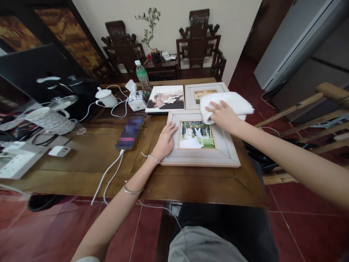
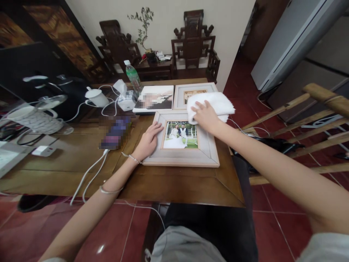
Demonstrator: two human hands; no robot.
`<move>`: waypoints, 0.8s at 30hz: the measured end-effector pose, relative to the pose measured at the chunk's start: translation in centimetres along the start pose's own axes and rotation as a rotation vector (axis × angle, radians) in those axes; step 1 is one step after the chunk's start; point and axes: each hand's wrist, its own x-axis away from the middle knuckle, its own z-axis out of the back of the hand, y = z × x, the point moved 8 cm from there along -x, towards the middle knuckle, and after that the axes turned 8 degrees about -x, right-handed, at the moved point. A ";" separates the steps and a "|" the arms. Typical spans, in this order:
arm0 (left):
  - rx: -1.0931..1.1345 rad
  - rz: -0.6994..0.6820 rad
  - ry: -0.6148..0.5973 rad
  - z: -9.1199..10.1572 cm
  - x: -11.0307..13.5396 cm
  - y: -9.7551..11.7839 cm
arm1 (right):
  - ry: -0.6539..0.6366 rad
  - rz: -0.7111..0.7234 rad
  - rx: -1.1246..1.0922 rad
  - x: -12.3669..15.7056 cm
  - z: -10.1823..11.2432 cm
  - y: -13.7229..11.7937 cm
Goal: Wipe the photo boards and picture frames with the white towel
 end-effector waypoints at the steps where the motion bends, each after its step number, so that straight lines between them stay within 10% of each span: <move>1: 0.000 0.001 0.000 0.0 0.0 0.0 | -0.001 -0.005 0.015 0.8 -0.2 0.9; 6: -0.004 0.009 -0.010 0.1 -0.1 0.1 | -0.007 0.021 0.021 4.1 -0.6 1.4; 18: -0.062 0.000 -0.028 0.2 -0.2 0.3 | -0.161 0.092 -0.218 13.2 4.9 -7.4; 24: -0.092 -0.010 -0.084 0.3 -0.2 0.5 | -0.140 -0.009 -0.287 11.1 4.2 -5.7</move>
